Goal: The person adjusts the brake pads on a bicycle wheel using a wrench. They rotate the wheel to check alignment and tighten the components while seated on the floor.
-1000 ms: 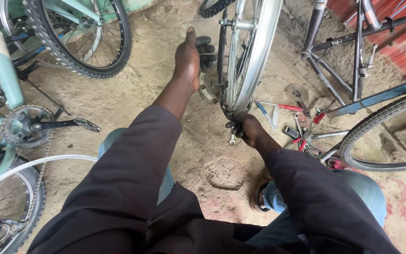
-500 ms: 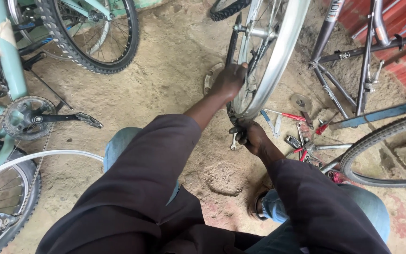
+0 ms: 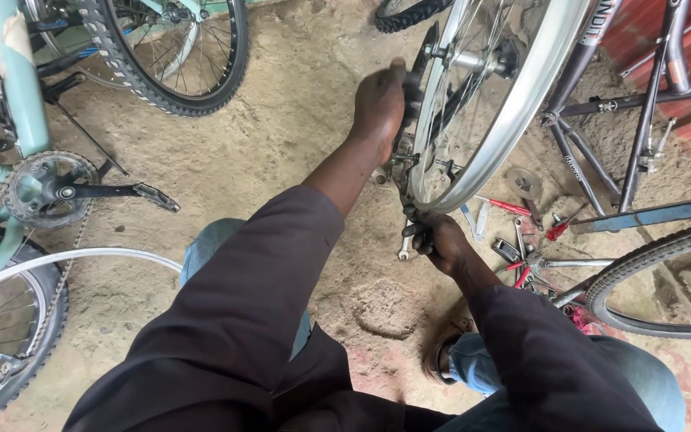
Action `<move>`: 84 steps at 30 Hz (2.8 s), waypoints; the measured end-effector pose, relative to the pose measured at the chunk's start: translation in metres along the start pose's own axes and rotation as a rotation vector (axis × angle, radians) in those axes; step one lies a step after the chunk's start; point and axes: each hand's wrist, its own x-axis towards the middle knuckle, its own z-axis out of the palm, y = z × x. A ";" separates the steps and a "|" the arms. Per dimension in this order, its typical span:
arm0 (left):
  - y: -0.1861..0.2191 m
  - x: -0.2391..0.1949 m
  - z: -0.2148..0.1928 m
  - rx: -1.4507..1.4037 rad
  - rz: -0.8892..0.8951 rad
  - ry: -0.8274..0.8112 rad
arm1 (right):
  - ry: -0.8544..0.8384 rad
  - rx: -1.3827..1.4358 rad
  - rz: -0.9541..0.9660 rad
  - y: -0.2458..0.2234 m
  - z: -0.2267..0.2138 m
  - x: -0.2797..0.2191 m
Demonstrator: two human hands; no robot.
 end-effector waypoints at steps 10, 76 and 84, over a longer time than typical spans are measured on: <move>-0.054 0.013 0.019 0.936 0.253 -0.207 | 0.025 -0.013 0.015 0.000 0.001 -0.001; 0.012 -0.010 0.021 -0.071 -0.052 -0.429 | -0.049 0.014 0.062 0.004 -0.005 0.006; 0.016 -0.005 0.019 -0.130 0.354 -0.585 | -0.058 0.034 0.076 0.007 -0.007 0.009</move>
